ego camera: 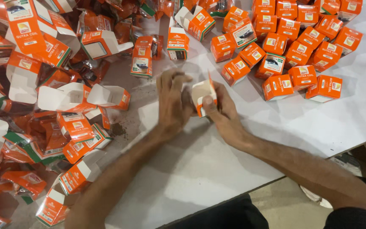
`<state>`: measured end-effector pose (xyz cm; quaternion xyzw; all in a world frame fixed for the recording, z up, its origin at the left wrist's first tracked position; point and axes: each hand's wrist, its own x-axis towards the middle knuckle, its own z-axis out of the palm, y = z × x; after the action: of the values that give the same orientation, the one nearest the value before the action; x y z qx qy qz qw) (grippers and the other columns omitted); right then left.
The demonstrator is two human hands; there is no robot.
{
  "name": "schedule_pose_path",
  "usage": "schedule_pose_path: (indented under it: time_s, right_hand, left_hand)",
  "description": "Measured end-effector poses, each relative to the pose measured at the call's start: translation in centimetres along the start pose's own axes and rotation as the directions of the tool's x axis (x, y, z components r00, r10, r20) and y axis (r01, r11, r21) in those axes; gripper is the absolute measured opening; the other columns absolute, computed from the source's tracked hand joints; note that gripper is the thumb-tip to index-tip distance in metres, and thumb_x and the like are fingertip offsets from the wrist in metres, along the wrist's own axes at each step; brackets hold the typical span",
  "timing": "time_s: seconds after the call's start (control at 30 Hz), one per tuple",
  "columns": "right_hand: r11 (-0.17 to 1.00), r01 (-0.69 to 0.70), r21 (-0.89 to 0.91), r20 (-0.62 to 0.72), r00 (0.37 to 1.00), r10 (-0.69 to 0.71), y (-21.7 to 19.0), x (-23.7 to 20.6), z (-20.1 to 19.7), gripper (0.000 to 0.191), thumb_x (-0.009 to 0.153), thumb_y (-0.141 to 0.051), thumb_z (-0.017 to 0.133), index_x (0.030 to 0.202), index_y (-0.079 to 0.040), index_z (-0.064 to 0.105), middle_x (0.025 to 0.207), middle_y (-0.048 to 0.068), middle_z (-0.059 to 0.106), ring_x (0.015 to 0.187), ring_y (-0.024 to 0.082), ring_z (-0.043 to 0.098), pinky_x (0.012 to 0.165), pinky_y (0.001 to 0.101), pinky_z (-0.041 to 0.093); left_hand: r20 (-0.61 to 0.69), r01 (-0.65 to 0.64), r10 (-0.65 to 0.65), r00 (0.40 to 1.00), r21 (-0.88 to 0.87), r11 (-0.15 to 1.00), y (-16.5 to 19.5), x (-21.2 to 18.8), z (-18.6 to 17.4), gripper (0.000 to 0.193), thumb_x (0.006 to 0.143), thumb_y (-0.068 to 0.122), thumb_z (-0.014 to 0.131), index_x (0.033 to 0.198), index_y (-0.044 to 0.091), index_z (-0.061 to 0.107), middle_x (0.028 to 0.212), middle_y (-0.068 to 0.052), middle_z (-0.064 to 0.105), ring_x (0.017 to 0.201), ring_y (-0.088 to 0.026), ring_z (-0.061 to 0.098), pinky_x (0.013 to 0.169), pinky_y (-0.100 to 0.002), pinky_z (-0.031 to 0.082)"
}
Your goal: The person picks small orange product packets from a pile on the table, places them into small white cardboard cartons, folds the carton flaps closed, and sets the packed cartons onto a growing stack of finished boxes on the right side of the table.
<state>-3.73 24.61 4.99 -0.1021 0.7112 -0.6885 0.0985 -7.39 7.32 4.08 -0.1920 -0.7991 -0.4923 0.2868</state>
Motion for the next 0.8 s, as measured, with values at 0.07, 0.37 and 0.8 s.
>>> schedule_pose_path:
  time_s: [0.07,0.37,0.8]
  right_hand:
    - [0.965,-0.108,0.237,0.026,0.994,0.105,0.2,0.9,-0.6,0.069,0.106,-0.058,0.043,0.146,-0.001,0.039,0.116,0.010,0.060,0.093,0.021,0.056,0.083,0.0434,0.055]
    - [0.922,-0.245,0.301,0.330,0.933,0.140,-0.9,0.9,-0.8,0.080,0.086,-0.027,0.083,0.143,-0.008,0.030,0.109,0.017,0.059,0.093,0.026,0.063,0.083,0.0452,0.056]
    - [0.783,0.449,-0.430,0.296,0.890,-0.347,-3.0,-0.5,0.6,0.065,0.085,-0.030,0.086,0.134,-0.005,0.052,0.126,0.012,0.051,0.118,0.025,0.054,0.100,0.0380,0.049]
  left_hand:
    - [0.133,-0.129,0.101,0.986,0.229,0.965,-3.9,2.2,-0.6,0.039,0.089,-0.014,0.055,0.126,-0.004,0.055,0.128,-0.022,0.055,0.127,-0.041,0.052,0.111,-0.052,0.042]
    - [0.276,-0.168,-0.112,0.955,0.810,0.562,-12.4,7.8,-0.5,0.049,0.087,0.019,0.072,0.124,-0.009,0.058,0.145,-0.037,0.042,0.134,-0.054,0.036,0.104,-0.061,0.033]
    - [0.379,-0.068,-0.039,0.925,0.265,0.962,0.6,1.4,-9.8,0.049,0.076,-0.008,0.071,0.124,0.003,0.065,0.122,-0.016,0.068,0.114,-0.039,0.062,0.096,-0.047,0.051]
